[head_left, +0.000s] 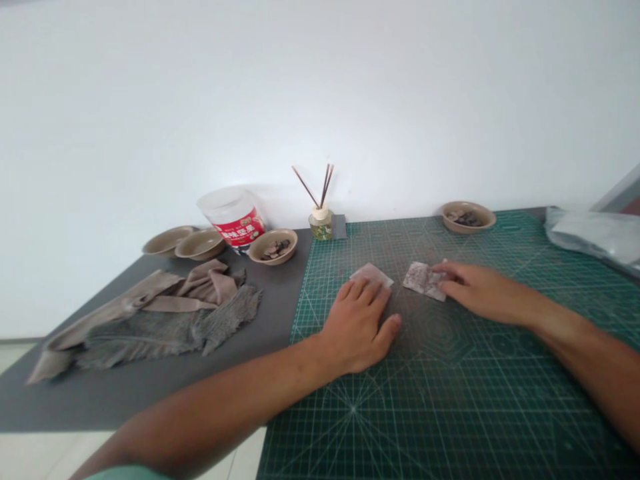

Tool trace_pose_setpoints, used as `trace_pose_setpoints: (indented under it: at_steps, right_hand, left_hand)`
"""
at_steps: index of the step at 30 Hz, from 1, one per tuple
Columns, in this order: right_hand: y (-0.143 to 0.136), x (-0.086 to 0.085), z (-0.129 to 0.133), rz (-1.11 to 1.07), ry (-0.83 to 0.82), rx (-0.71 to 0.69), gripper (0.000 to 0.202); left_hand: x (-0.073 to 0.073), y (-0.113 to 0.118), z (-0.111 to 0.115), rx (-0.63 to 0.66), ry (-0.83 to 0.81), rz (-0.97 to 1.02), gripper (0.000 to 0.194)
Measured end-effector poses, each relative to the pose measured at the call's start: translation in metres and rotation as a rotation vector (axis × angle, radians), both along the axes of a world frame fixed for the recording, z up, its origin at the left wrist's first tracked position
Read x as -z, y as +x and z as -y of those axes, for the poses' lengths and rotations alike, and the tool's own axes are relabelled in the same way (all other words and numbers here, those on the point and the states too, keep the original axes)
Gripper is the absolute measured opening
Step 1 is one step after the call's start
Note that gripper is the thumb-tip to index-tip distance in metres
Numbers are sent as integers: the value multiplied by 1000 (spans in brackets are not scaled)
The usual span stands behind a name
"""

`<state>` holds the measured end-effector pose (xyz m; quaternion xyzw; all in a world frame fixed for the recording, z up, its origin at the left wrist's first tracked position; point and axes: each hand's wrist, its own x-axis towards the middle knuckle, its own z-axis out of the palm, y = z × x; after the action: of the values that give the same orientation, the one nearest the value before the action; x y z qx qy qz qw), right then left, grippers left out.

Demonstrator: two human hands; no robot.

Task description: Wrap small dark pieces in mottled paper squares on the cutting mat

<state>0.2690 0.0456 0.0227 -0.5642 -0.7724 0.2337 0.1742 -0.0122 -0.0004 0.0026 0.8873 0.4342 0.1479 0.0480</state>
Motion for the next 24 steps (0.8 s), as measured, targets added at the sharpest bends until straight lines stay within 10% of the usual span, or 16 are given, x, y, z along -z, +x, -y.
trace_pose_setpoints:
  at_steps: [10, 24]
  right_hand:
    - [-25, -21, 42, 28, -210, -465, 48]
    - [20, -9, 10, 70, -215, -251, 52]
  left_hand:
    - [-3, -1, 3, 153, -20, 33, 59]
    - [-11, -2, 6, 174, -30, 24, 47]
